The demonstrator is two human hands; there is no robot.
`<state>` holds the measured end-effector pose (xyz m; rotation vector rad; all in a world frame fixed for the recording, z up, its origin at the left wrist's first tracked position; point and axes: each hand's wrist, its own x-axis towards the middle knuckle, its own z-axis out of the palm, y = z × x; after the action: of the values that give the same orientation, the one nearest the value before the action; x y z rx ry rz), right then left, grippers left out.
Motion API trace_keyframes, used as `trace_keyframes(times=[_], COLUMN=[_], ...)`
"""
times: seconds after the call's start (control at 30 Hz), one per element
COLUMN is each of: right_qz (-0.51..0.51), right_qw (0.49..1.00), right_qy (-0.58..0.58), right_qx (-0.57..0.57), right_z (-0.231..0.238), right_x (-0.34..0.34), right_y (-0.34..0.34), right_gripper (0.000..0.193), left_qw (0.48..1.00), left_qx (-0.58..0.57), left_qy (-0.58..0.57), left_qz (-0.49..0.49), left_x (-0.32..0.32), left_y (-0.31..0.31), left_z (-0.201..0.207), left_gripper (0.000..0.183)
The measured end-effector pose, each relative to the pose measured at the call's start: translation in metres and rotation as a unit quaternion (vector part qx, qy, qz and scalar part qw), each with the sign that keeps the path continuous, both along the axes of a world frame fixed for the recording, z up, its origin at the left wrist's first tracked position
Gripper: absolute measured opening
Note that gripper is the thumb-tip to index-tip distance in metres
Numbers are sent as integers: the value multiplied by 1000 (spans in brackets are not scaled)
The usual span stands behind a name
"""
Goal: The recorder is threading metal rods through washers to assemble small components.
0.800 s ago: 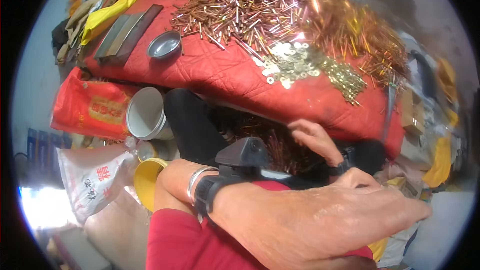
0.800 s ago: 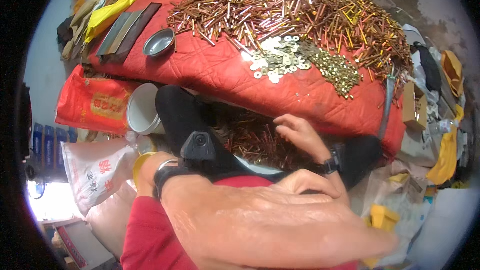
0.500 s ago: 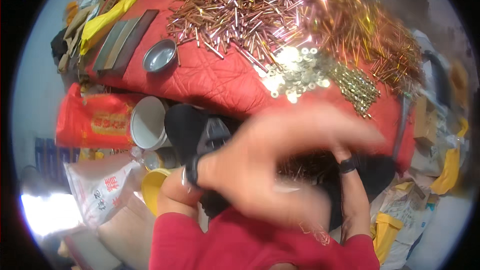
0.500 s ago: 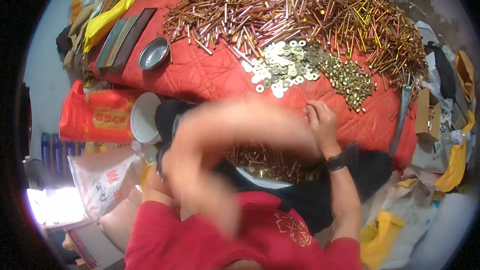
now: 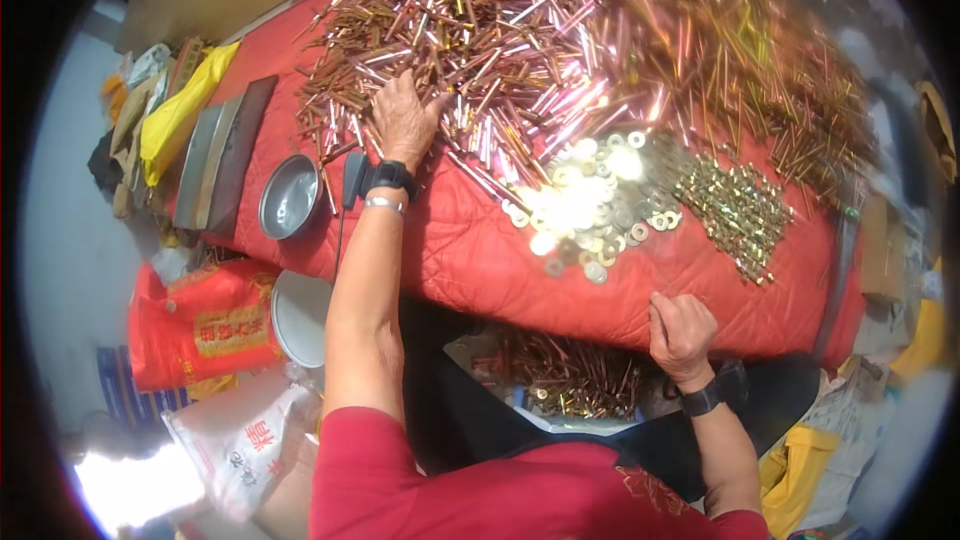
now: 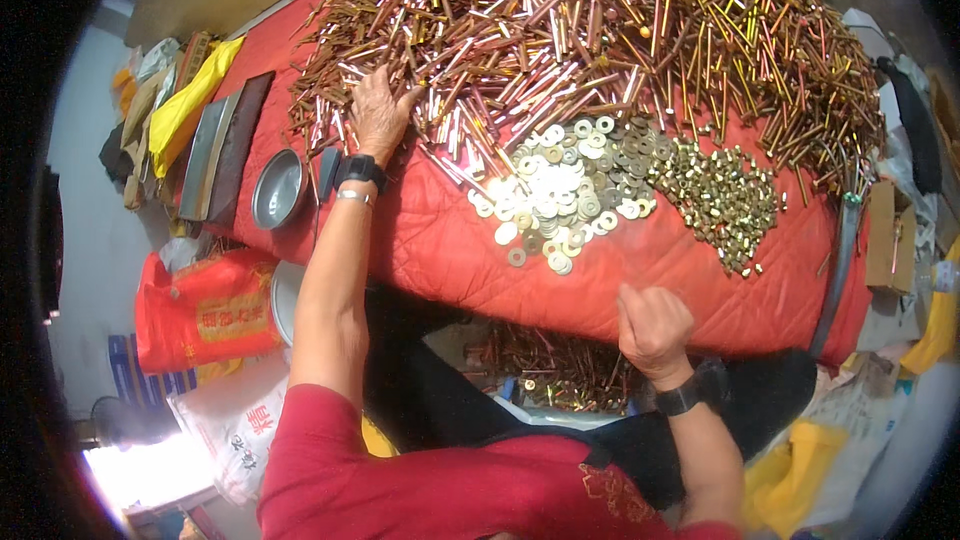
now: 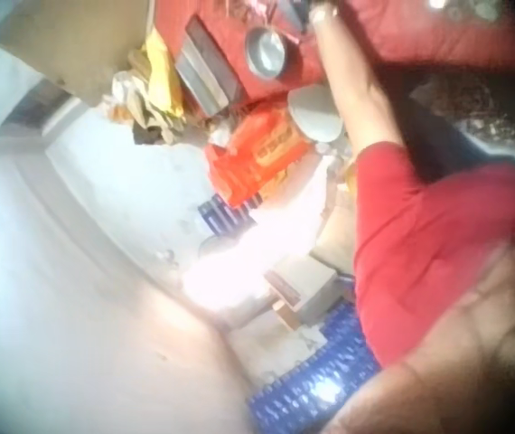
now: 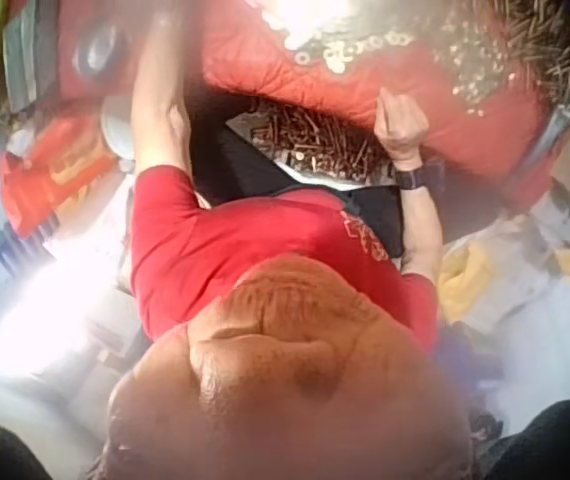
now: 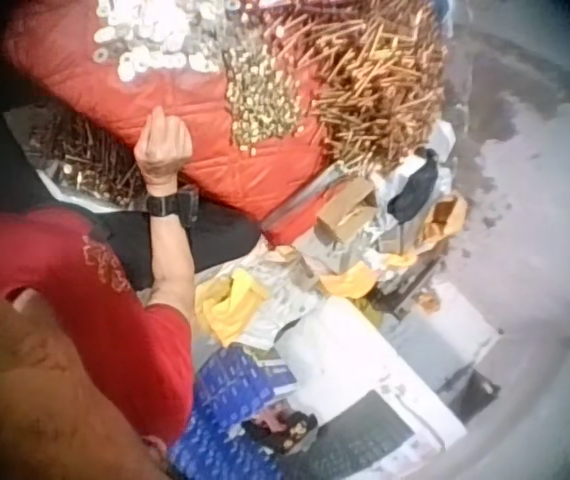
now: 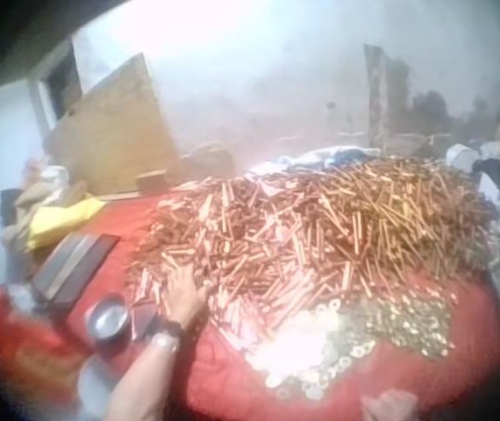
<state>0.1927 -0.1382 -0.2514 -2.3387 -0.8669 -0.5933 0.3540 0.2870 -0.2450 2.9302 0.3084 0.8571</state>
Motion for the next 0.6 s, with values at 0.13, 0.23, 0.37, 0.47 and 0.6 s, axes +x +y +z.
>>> trace_keyframes(times=[0.13, 0.23, 0.37, 0.47, 0.6], right_qz=[-3, -4, -8, -13, -2], right_qw=[1000, 1000, 1000, 1000, 998], right_qy=[0, 1, 10, 6, 36], right_qx=[-8, -1, 9, 16, 44], right_z=[1, 1, 2, 10, 11], right_x=[0, 1, 1, 1, 0], right_y=[1, 0, 1, 0, -3], right_gripper=[19, 18, 14, 10, 7], left_qw=[998, 997, 992, 970, 870], left_qx=[-44, -74, -79, -193, -445], left_qy=[-43, -35, -71, -101, -213], left_qz=[5, -4, -68, -103, -9], left_x=[-20, -39, -58, -55, -17], left_y=[-17, -34, -46, -62, -49], left_z=[-12, -11, -12, 6, 31], left_gripper=[45, 41, 34, 24, 10])
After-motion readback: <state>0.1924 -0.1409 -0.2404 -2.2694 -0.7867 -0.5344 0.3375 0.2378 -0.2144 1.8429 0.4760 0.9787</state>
